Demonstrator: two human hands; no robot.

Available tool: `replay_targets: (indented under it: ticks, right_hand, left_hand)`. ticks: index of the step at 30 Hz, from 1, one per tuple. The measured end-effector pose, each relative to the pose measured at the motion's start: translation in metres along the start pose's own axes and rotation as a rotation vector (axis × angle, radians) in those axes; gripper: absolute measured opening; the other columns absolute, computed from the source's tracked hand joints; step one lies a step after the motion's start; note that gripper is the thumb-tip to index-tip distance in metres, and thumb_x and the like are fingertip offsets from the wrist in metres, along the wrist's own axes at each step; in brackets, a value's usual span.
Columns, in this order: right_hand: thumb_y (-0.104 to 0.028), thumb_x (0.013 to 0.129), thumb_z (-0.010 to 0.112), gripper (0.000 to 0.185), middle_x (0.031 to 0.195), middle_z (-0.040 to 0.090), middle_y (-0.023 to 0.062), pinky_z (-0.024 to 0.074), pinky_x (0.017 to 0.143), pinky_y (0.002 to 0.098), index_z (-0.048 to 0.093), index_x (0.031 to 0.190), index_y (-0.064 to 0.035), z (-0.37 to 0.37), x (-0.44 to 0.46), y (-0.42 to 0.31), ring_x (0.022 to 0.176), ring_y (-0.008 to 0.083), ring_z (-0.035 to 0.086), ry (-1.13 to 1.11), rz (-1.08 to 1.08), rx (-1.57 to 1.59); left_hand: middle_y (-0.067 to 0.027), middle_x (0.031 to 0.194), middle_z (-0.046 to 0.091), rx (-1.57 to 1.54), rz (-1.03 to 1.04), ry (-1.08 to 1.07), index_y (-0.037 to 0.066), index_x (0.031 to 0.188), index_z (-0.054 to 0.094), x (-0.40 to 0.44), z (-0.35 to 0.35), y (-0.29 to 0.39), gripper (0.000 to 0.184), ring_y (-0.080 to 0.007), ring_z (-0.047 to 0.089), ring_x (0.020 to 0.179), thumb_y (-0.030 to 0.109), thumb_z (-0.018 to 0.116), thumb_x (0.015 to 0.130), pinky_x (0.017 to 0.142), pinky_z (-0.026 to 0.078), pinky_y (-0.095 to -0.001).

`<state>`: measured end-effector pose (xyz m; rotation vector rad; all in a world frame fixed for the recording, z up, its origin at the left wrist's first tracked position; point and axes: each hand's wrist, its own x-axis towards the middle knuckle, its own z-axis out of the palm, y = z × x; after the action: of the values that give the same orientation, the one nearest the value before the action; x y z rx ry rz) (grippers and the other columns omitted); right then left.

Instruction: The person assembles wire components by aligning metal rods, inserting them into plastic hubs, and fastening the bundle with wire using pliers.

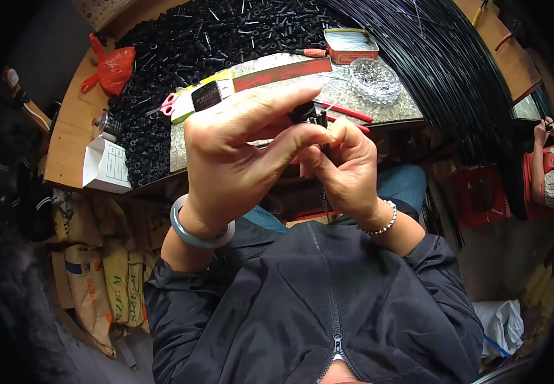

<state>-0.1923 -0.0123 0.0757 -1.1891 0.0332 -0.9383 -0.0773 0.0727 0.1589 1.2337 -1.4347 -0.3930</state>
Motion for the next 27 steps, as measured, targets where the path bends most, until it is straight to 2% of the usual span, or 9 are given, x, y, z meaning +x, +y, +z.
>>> replay_targets:
  ticks: [2,5,8,15,17,21,23,26,27]
  right_hand:
    - [-0.009,0.085,0.063,0.012,0.082,0.065,0.0086,0.0481,0.062,0.0199,0.053,0.086,-0.0027,-0.004,-0.001,0.0,0.069,0.0071,0.059,-0.083,0.051,0.057]
    - [-0.007,0.087,0.058,0.014,0.095,0.064,0.0137,0.0513,0.074,0.0259,0.049,0.095,0.0005,-0.004,-0.002,-0.002,0.082,0.0146,0.062,-0.103,0.06,0.262]
    - [-0.008,0.088,0.057,0.015,0.094,0.064,0.0155,0.0521,0.073,0.0264,0.049,0.096,0.0009,-0.016,-0.001,0.01,0.082,0.0153,0.063,-0.177,0.048,0.232]
    - [-0.007,0.088,0.057,0.014,0.091,0.064,0.0164,0.0529,0.07,0.0253,0.048,0.094,0.0009,-0.012,-0.007,0.009,0.078,0.0151,0.063,-0.128,-0.005,0.213]
    - [-0.006,0.087,0.057,0.014,0.089,0.064,0.0159,0.053,0.07,0.0252,0.047,0.093,0.0008,-0.01,-0.008,0.01,0.079,0.0153,0.064,-0.121,-0.012,0.213]
    - [-0.009,0.088,0.058,0.016,0.087,0.063,0.0145,0.0524,0.068,0.0251,0.047,0.094,0.0009,-0.005,-0.01,0.004,0.075,0.014,0.063,-0.103,0.02,0.2]
    - [-0.021,0.091,0.054,0.023,0.084,0.062,0.0109,0.0493,0.062,0.0224,0.046,0.095,-0.0006,0.0,-0.008,0.001,0.068,0.01,0.059,-0.092,0.077,0.209]
    - [-0.042,0.095,0.038,0.04,0.065,0.052,-0.0008,0.0385,0.052,0.0209,0.049,0.085,-0.0051,-0.02,0.001,0.005,0.057,0.0052,0.046,-0.536,0.304,0.081]
    - [-0.042,0.095,0.038,0.04,0.065,0.052,-0.0008,0.0385,0.052,0.0209,0.049,0.085,-0.0051,-0.02,-0.001,0.006,0.057,0.0052,0.046,-0.537,0.304,0.08]
  left_hand:
    - [-0.0138,0.095,0.065,0.211,0.172,-0.031,-0.009,0.111,0.056,0.002,-0.004,-0.001,0.035,-0.0139,0.062,0.085,-0.007,0.063,0.077,0.072,0.05,-0.0229]
    - [-0.0126,0.095,0.065,0.133,0.053,-0.013,-0.008,0.112,0.056,-0.001,-0.003,0.001,0.034,-0.0136,0.062,0.087,-0.007,0.063,0.078,0.074,0.05,-0.0224]
    - [-0.0141,0.1,0.063,0.22,0.048,-0.027,-0.007,0.114,0.055,-0.004,-0.001,0.001,0.035,-0.0141,0.061,0.09,-0.007,0.061,0.079,0.075,0.049,-0.022]
    - [-0.0124,0.099,0.061,0.123,-0.037,-0.094,-0.008,0.108,0.056,0.002,-0.003,0.004,0.029,-0.0143,0.06,0.088,-0.005,0.061,0.08,0.077,0.048,-0.0236]
    - [-0.0107,0.093,0.061,0.203,0.107,-0.116,-0.008,0.103,0.057,0.003,-0.004,0.0,0.026,-0.0144,0.06,0.083,-0.005,0.062,0.078,0.075,0.048,-0.0246]
    - [-0.0108,0.091,0.06,0.235,0.201,-0.158,-0.008,0.104,0.057,0.003,-0.004,-0.003,0.028,-0.0149,0.06,0.08,-0.006,0.061,0.077,0.074,0.047,-0.0245]
    - [-0.0116,0.092,0.06,0.194,0.162,-0.166,-0.007,0.104,0.058,0.001,-0.005,-0.002,0.027,-0.0147,0.059,0.08,-0.007,0.058,0.077,0.074,0.046,-0.0241]
    - [-0.0119,0.094,0.059,0.182,0.197,-0.23,-0.008,0.115,0.052,0.003,-0.007,-0.002,0.036,-0.0146,0.058,0.083,-0.005,0.058,0.079,0.075,0.045,-0.0243]
    - [-0.0119,0.094,0.059,0.181,0.198,-0.229,-0.008,0.115,0.052,0.003,-0.007,-0.003,0.036,-0.0146,0.058,0.083,-0.005,0.058,0.079,0.075,0.045,-0.0243]
